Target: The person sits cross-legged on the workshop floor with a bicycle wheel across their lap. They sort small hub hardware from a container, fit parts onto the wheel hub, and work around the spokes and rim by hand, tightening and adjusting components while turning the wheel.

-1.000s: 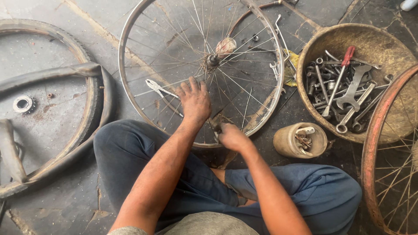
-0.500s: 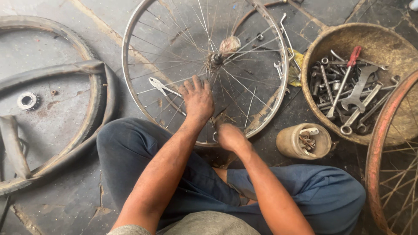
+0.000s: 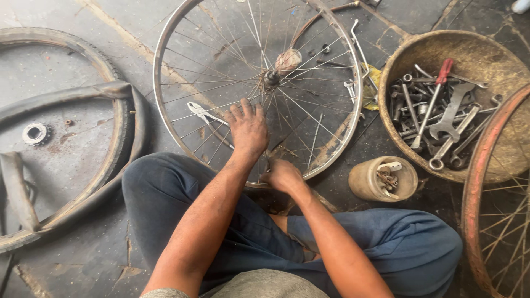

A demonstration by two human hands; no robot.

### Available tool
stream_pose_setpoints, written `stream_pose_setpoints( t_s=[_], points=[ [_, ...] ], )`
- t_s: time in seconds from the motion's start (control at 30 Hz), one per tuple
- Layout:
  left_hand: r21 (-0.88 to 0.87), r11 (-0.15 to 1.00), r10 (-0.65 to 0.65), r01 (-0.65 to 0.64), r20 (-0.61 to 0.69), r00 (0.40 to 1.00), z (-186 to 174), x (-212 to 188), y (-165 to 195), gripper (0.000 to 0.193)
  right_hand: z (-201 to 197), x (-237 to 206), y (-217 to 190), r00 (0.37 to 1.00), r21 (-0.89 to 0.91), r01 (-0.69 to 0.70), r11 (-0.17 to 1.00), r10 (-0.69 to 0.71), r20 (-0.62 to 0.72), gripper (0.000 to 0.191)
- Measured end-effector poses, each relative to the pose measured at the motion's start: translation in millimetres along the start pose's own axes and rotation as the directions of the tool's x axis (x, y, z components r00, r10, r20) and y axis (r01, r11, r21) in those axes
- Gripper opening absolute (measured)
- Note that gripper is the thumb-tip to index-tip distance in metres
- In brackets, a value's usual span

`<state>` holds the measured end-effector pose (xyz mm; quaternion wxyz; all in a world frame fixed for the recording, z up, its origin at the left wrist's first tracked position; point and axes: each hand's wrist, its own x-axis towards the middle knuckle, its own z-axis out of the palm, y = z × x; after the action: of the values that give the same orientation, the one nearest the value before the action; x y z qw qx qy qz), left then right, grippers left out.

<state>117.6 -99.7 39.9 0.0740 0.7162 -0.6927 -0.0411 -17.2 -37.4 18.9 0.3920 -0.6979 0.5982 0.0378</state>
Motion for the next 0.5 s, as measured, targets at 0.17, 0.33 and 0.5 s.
stream_pose_setpoints(
  t_s=[0.17,0.33,0.5],
  points=[
    [-0.005,1.0,-0.002,0.002,0.012,1.0,2.1,0.4,-0.1,0.063,-4.1,-3.1,3.4,0.989,-0.079,0.13,0.988,-0.135,-0.061,0.03],
    [-0.004,1.0,0.003,-0.003,0.0,1.0,3.7,0.6,0.0,0.065,-5.5,-9.0,26.1,0.955,-0.178,0.135,0.975,-0.176,-0.239,0.028],
    [0.014,1.0,-0.001,0.001,0.006,1.0,2.3,-0.3,0.3,0.063,-7.9,5.9,29.3,0.999,0.483,-0.042,0.875,0.026,0.04,0.029]
  ],
)
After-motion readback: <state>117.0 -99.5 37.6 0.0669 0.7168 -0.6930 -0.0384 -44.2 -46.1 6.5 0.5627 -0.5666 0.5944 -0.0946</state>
